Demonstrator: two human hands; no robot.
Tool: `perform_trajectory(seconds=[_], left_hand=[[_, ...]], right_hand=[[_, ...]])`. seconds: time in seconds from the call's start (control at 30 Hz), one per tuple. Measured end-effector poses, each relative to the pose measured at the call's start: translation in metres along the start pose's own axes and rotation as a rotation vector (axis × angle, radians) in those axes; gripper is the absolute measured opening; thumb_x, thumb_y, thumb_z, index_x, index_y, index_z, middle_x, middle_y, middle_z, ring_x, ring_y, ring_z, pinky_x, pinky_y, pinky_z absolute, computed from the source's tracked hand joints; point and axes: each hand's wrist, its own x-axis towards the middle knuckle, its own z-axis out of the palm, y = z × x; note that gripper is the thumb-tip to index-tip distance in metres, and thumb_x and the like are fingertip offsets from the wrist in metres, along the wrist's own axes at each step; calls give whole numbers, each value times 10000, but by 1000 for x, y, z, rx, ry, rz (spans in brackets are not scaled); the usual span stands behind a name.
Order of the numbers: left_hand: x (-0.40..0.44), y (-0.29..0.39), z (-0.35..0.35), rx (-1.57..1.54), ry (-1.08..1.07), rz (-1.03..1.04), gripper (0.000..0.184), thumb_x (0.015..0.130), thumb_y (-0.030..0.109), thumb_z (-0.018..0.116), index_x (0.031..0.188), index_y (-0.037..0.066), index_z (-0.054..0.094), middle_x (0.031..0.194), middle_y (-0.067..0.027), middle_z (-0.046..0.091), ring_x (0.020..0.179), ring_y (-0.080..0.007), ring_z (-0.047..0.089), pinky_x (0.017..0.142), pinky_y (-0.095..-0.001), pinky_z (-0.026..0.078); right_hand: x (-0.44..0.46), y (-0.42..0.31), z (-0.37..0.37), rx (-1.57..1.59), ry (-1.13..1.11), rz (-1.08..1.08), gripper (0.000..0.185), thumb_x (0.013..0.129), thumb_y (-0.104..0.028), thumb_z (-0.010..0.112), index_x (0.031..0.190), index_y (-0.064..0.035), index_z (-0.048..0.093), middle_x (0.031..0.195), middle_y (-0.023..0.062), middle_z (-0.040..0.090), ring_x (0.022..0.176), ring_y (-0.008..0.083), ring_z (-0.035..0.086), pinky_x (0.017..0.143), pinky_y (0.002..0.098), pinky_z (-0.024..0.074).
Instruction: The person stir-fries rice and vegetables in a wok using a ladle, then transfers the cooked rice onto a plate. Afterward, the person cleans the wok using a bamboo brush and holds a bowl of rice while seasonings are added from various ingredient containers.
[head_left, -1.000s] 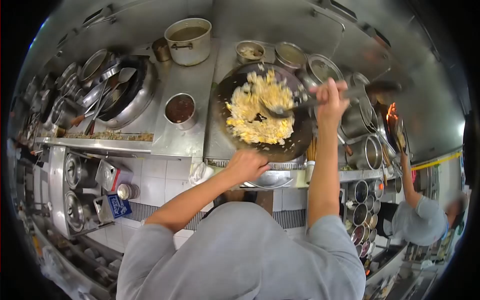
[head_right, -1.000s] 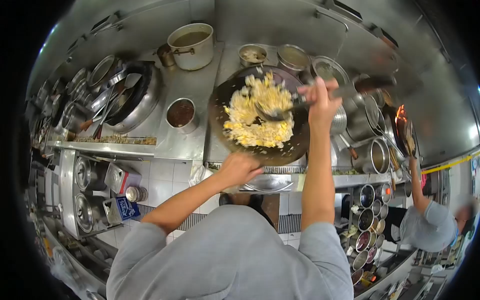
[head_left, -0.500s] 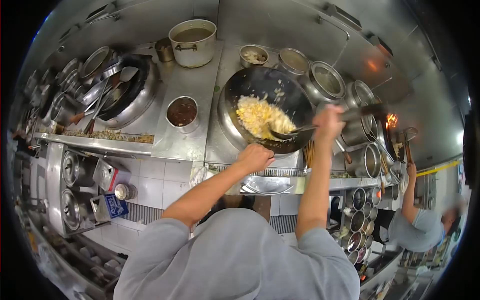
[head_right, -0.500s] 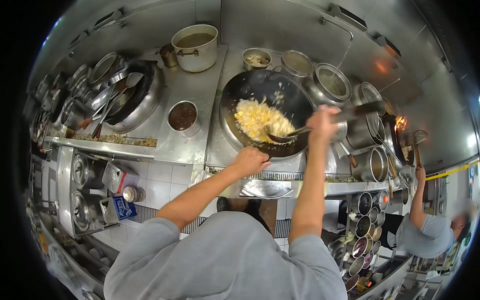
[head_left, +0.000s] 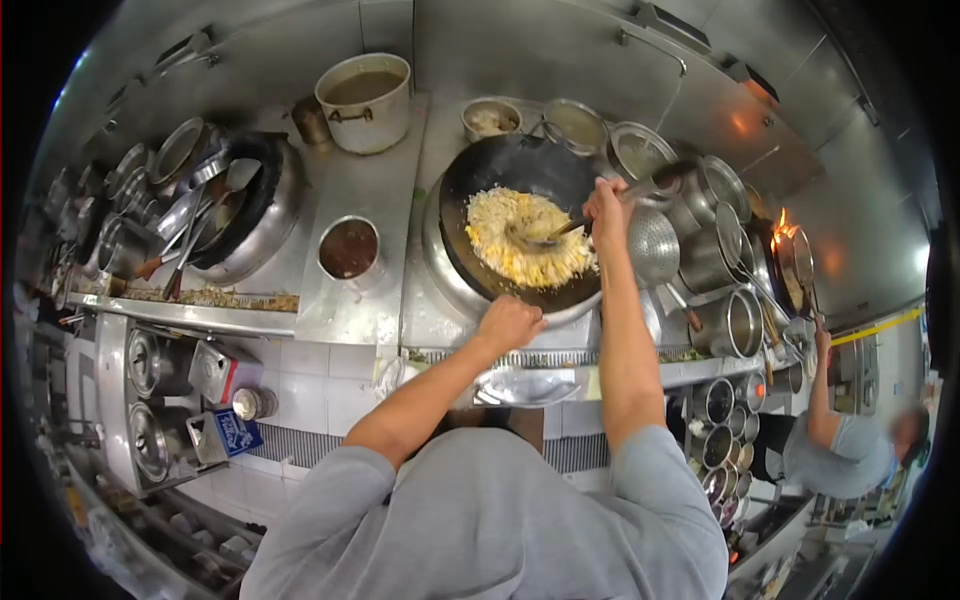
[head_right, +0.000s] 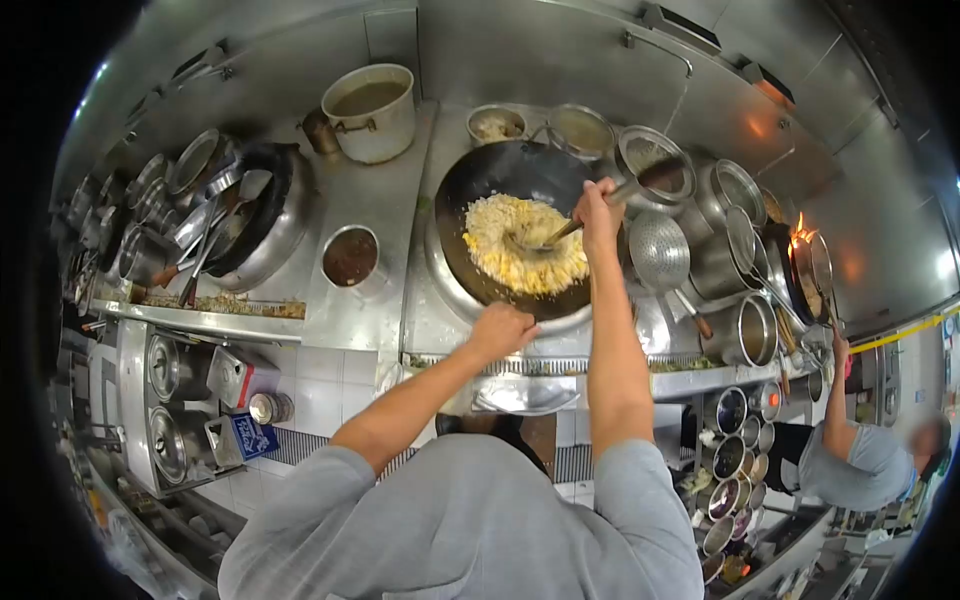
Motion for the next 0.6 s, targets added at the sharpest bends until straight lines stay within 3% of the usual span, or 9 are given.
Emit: perform_trajectory(seconds=[0.1, 0.13, 0.17, 0.27, 0.33, 0.4, 0.5, 0.53, 0.6], left_hand=[[-9, 9, -14, -73, 132, 23, 199, 804, 235, 700, 869, 59, 632, 974, -146, 646, 969, -320, 589, 786, -437, 457], [-18, 10, -15, -137, 51, 18, 365, 777, 176, 724, 1104, 61, 608, 1207, -161, 555, 1164, -349, 489, 899, -447, 422], [-21, 9, -16, -134, 54, 9, 365, 777, 176, 724, 1104, 61, 608, 1207, -161, 555, 1164, -349, 489, 899, -447, 422], [-47, 16, -12, -53, 170, 15, 719, 768, 144, 729, 1425, 115, 437, 1355, -173, 470, 1318, -383, 388, 1059, -499, 354], [-45, 18, -14, -47, 147, -7, 724, 770, 137, 727, 1431, 126, 431, 1380, -173, 453, 1338, -381, 372, 1072, -501, 348], [-44, 18, -14, -67, 95, -53, 729, 778, 114, 716, 1443, 151, 417, 1421, -172, 421, 1369, -378, 348, 1086, -502, 355], [-47, 19, -12, -110, 103, -77, 724, 777, 103, 712, 1438, 147, 421, 1416, -172, 424, 1363, -380, 353, 1071, -496, 376], [-45, 19, -14, -107, 94, -65, 724, 776, 93, 708, 1438, 141, 418, 1409, -172, 428, 1357, -385, 359, 1057, -497, 393], [-48, 20, -12, -123, 69, -64, 725, 776, 88, 706, 1438, 143, 416, 1403, -171, 432, 1355, -384, 363, 1052, -496, 398]], right_hand=[[17, -28, 25, -83, -141, 3, 278, 917, -46, 599, 738, -119, 400, 515, -30, 383, 387, 74, 335, 364, 257, 297], [15, -34, 27, -61, -116, -61, 280, 916, -49, 603, 735, -120, 402, 513, -29, 379, 386, 77, 336, 368, 261, 307], [17, -33, 29, -37, -92, -122, 281, 916, -51, 606, 733, -120, 404, 510, -27, 374, 385, 80, 337, 372, 265, 316], [30, 25, 31, -116, -145, 64, 309, 911, -59, 608, 702, -127, 391, 517, -34, 365, 396, 78, 339, 381, 272, 305], [41, -2, 53, -100, -200, 96, 324, 911, -71, 607, 696, -142, 375, 521, -42, 326, 408, 79, 308, 395, 275, 295], [44, -14, 65, -153, -96, -90, 334, 907, -73, 613, 696, -146, 364, 520, -39, 324, 410, 90, 306, 409, 296, 314], [51, 43, 55, -10, -184, -8, 329, 904, -74, 620, 693, -141, 377, 515, -38, 330, 402, 91, 307, 392, 286, 299], [66, 35, 57, -25, -219, 103, 275, 905, -62, 618, 713, -99, 426, 529, -13, 446, 393, 82, 399, 376, 256, 320], [63, 10, 67, -94, -122, 2, 262, 905, -62, 619, 716, -98, 441, 541, -10, 457, 406, 83, 414, 382, 265, 328]])
